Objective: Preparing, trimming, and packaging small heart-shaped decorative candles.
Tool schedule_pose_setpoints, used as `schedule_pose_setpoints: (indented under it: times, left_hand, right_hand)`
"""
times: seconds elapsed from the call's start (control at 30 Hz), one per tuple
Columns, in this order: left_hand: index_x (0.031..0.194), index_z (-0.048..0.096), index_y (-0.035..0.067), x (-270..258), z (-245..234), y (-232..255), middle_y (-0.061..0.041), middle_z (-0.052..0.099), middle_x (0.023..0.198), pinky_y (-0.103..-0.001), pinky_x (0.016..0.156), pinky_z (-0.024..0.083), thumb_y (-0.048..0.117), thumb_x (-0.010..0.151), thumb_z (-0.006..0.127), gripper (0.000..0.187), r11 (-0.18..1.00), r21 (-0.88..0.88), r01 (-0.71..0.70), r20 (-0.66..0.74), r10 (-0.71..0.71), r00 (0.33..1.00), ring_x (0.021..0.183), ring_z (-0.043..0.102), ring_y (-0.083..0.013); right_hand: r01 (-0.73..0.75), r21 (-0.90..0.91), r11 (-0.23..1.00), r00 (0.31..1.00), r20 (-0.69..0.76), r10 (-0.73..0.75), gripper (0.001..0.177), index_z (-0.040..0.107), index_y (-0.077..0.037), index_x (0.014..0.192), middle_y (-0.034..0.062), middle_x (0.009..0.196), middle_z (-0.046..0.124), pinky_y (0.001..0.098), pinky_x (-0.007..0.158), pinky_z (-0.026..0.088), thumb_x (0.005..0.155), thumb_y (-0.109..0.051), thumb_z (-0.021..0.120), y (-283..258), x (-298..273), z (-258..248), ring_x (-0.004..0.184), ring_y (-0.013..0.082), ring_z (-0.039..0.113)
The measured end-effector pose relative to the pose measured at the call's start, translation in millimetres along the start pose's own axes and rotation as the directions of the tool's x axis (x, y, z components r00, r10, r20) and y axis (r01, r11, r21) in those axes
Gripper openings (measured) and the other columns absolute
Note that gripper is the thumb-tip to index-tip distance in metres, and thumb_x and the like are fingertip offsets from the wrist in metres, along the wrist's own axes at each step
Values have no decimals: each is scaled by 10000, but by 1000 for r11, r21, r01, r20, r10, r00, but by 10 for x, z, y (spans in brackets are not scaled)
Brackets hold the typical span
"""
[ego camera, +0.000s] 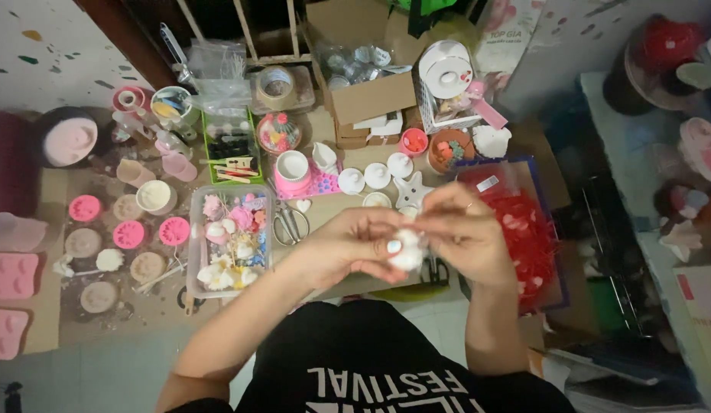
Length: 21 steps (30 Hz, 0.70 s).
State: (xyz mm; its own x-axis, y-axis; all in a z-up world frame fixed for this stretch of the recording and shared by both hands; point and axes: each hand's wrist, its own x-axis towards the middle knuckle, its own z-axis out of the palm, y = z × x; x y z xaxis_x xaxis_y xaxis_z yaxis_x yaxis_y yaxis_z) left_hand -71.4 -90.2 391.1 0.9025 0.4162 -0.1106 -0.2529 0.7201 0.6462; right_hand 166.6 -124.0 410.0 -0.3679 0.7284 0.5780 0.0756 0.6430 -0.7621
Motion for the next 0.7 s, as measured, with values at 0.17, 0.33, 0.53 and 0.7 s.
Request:
schedule_pose_setpoints:
  times: [0.17, 0.33, 0.53, 0.7]
  left_hand:
    - [1250, 617, -42, 32, 58, -156, -128, 748, 1076, -337, 838, 633, 21, 954, 706, 315, 854, 304, -423, -295, 506, 810, 947, 749, -209]
    - [1231, 635, -40, 48, 191, -236, -99, 751, 1086, -290, 871, 597, -8, 937, 735, 312, 697, 559, -449, -306, 677, 669, 1000, 723, -148]
    - [1207, 651, -31, -10, 312, -183, -80, 761, 1080, -263, 860, 605, -9, 928, 737, 293, 629, 670, -395, -304, 718, 627, 999, 722, -116]
    - [1185, 662, -27, -16, 262, -192, -72, 765, 1064, -267, 848, 613, -12, 927, 727, 266, 632, 690, -352, -314, 700, 641, 985, 724, -114]
  right_hand:
    - [-197, -3, 980, 902, -392, 180, 228, 645, 10, 1189, 64, 1205, 569, 246, 892, 467, 975, -57, 688, 67, -221, 220, 1024, 112, 555]
    - [-180, 175, 968, 898, -372, 234, 362, 530, -27, 1167, 56, 1218, 500, 229, 838, 457, 900, -89, 765, -136, -57, 455, 993, 102, 517]
    - [-236, 101, 967, 890, -377, 257, 238, 556, -26, 1108, 67, 1221, 495, 257, 963, 468, 951, -63, 732, -154, -12, 497, 1112, 139, 524]
    - [-212, 4, 977, 894, -404, 196, 146, 580, -13, 1054, 87, 1223, 519, 272, 1021, 438, 977, -26, 703, -120, -40, 511, 1133, 154, 526]
